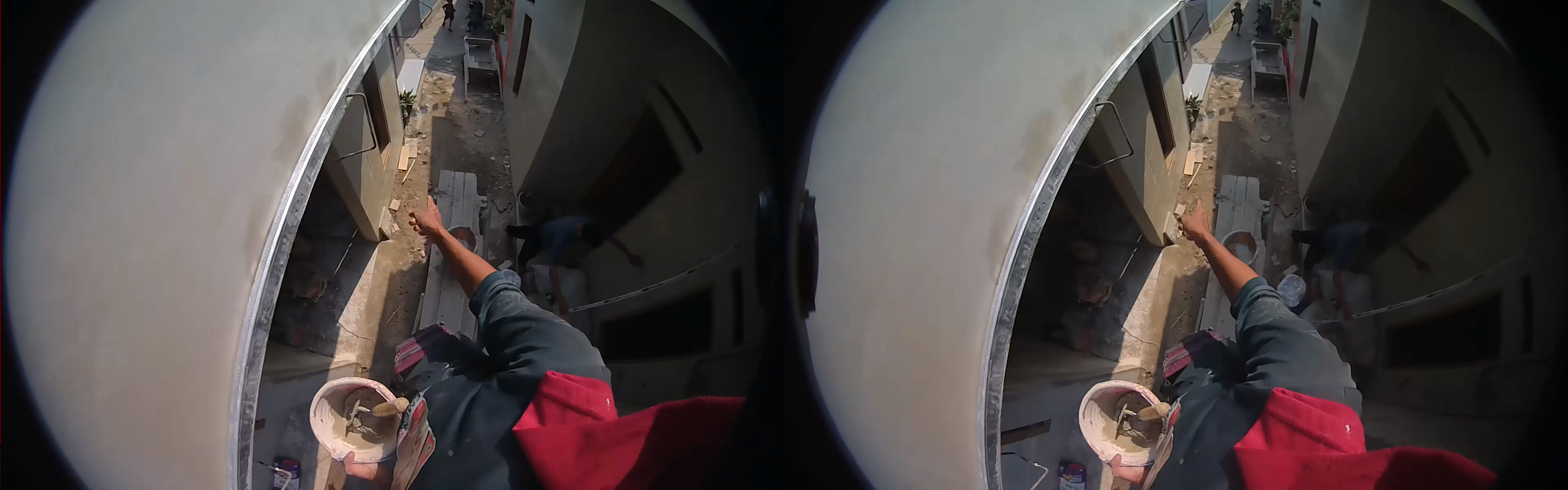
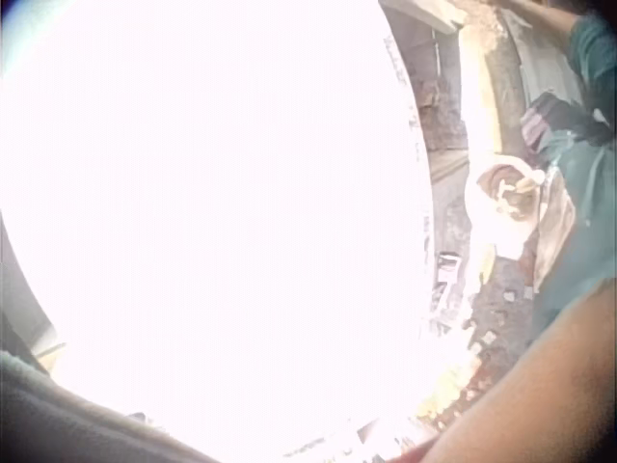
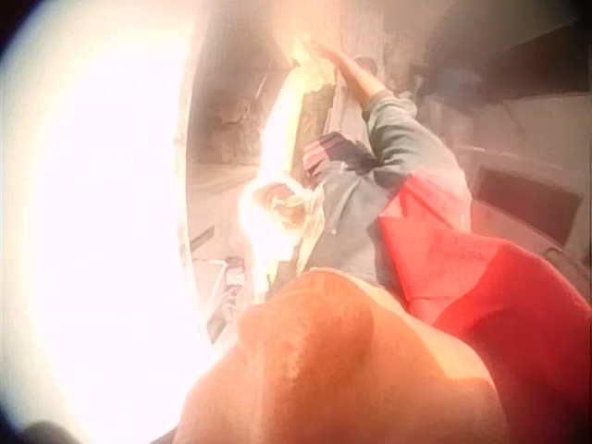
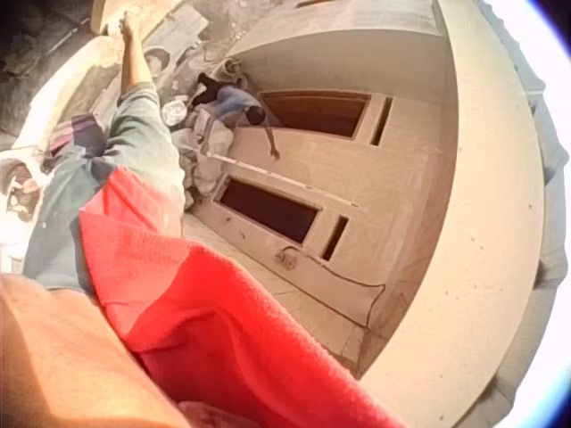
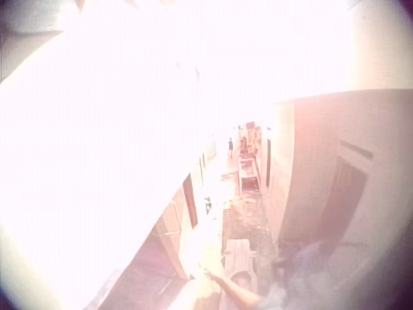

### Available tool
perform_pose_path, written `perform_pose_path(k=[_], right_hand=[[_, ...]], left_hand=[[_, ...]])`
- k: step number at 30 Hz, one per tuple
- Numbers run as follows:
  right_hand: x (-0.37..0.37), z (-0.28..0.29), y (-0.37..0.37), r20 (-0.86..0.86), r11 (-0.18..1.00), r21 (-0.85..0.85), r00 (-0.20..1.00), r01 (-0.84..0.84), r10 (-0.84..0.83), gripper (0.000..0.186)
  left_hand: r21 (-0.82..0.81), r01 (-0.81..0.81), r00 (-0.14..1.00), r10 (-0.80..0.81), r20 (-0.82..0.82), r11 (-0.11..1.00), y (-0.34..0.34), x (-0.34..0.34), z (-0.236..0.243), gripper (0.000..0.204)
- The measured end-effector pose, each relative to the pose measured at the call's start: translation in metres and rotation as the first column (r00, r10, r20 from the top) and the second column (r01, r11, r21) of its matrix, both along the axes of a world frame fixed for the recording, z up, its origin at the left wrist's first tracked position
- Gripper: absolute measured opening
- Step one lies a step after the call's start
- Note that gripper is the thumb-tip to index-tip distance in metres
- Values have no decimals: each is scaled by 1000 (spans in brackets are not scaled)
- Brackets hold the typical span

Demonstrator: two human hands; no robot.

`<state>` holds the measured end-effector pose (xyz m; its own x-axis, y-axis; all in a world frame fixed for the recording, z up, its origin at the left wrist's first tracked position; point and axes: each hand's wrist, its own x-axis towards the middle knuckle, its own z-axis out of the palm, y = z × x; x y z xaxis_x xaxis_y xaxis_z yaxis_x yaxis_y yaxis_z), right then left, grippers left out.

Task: The person applies mortar from a bucket to the underside of a roof edge using a trowel.

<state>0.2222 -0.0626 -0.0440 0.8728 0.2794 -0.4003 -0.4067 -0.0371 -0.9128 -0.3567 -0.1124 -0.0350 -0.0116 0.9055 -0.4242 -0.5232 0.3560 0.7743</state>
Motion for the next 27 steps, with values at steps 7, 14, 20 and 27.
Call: perform_pose_path(k=[7,14,20,27], right_hand=[[-196,-19,-87,-193,775,-100,776,-624,600,68],[-267,17,-87,-192,654,168,626,-738,756,79],[-268,37,-103,-213,790,145,761,-595,612,72],[-262,47,-118,-190,917,137,899,-375,395,59]], left_hand=[[-20,397,918,-396,32,918,86,22,30,76],[44,583,807,-572,-144,811,126,43,51,63],[144,602,787,-554,-272,785,142,69,55,26],[147,741,671,-730,-131,655,164,87,39,47]])
